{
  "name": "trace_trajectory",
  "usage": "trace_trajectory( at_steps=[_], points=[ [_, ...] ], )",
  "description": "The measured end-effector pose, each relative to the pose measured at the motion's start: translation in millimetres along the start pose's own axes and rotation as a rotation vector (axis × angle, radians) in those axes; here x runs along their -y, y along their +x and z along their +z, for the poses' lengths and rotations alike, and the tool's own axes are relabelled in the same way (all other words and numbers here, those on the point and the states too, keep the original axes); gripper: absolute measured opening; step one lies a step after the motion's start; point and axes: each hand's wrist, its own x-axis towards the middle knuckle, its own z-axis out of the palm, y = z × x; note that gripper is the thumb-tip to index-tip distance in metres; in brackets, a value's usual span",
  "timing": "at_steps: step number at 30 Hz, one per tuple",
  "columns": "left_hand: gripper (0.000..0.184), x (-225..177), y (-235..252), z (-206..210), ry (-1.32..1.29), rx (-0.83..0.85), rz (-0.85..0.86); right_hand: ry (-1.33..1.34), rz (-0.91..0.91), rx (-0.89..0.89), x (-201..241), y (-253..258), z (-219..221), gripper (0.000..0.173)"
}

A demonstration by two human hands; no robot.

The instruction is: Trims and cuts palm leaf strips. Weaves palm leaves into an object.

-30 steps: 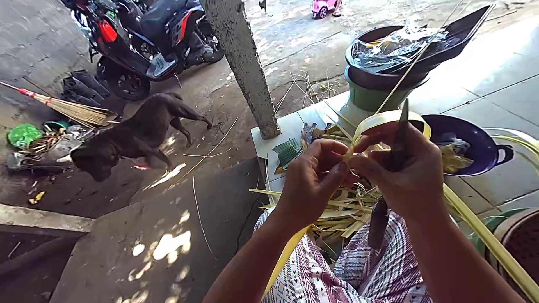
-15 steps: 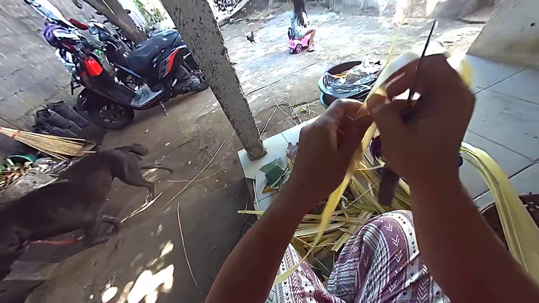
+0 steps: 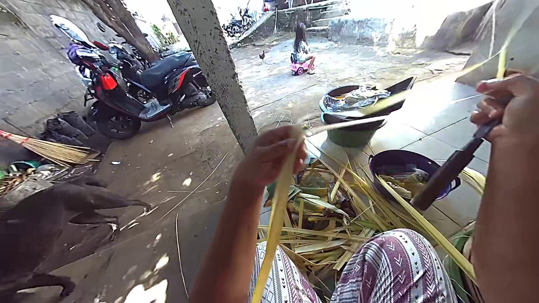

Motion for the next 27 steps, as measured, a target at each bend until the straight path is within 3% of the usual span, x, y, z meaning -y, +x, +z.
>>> trace_trajectory(
  at_steps=[2, 4, 7, 9, 15, 18, 22, 25, 27],
  points=[
    [0.034, -17, -7, -5, 0.096, -0.277, 0.043, 0.040, 0.067, -0.027, -25, 10, -29, 0.011],
    [0.033, -31, -8, -22, 0.012, -0.485, 0.138, 0.085, 0.115, -0.043, -46, 7, -50, 0.012],
    [0.027, -39, -5, -47, -0.203, -0.774, 0.343, -0.017, 0.184, -0.046, -49, -28, -41, 0.018],
    [0.025, -34, -5, -50, -0.202, -0.900, 0.389, -0.110, 0.196, 0.076, -41, -61, -23, 0.021],
    [0.030, 4, -17, -25, -0.043, -0.992, 0.234, -0.362, 0.113, 0.794, -35, -138, 38, 0.026],
    [0.034, 20, -26, -14, 0.023, -0.980, 0.198, -0.460, 0.117, 1.044, -33, -171, 74, 0.028],
    [0.032, 38, -47, -4, 0.044, -1.024, 0.174, -0.419, 0.158, 1.132, -55, -196, 99, 0.017],
    [0.036, 63, -73, 17, 0.129, -0.879, 0.034, -0.452, 0.127, 1.096, -64, -210, 104, 0.014],
    [0.028, 85, -88, 36, 0.193, -0.830, -0.098, -0.474, 0.103, 1.092, -69, -218, 105, 0.014]
  ],
)
